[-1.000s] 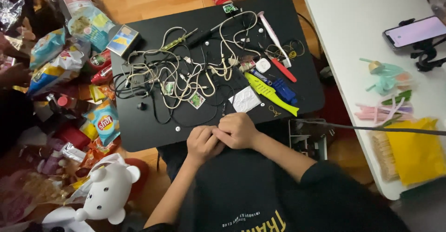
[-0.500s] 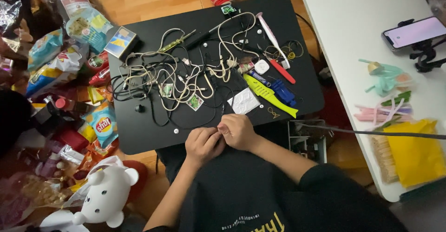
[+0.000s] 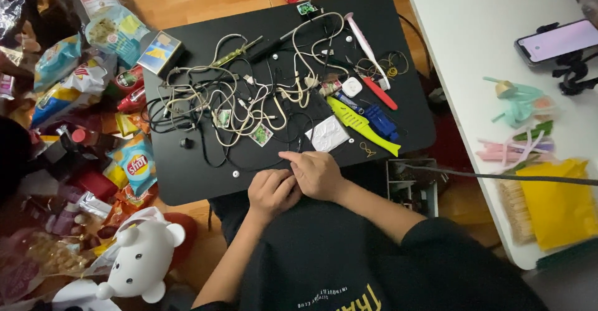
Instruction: The person is untangling a large group of cables and plugging individual connectors into a small blue electronic hub on a desk.
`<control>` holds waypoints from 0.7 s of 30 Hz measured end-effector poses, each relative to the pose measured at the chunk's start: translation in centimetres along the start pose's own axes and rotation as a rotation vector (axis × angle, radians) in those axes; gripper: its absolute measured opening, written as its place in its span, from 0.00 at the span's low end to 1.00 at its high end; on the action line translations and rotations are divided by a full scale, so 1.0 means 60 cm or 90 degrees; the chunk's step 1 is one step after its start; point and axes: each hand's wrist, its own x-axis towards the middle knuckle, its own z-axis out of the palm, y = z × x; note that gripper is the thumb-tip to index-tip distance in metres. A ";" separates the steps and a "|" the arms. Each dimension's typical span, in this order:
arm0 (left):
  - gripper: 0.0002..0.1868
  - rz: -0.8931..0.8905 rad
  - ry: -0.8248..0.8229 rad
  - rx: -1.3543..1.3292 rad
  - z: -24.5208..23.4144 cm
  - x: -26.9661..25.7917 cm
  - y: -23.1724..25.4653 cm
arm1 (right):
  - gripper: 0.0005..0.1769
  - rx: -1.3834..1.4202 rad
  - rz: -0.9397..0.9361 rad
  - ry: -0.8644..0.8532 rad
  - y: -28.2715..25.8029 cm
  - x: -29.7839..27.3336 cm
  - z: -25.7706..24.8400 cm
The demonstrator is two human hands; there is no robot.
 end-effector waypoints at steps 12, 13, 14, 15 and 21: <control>0.06 0.015 -0.005 0.002 -0.013 0.022 0.000 | 0.12 0.002 -0.072 0.007 0.013 -0.006 0.007; 0.06 0.014 -0.005 0.003 -0.012 0.024 0.002 | 0.12 0.003 -0.072 0.007 0.016 -0.009 0.009; 0.05 0.011 0.008 0.010 -0.012 0.026 0.003 | 0.12 -0.007 -0.077 0.016 0.018 -0.013 0.011; 0.04 0.008 0.021 0.018 -0.012 0.028 0.005 | 0.12 -0.017 -0.082 0.024 0.021 -0.016 0.013; 0.05 0.007 0.005 -0.016 -0.011 0.015 0.000 | 0.11 0.006 -0.082 0.017 0.019 -0.014 0.012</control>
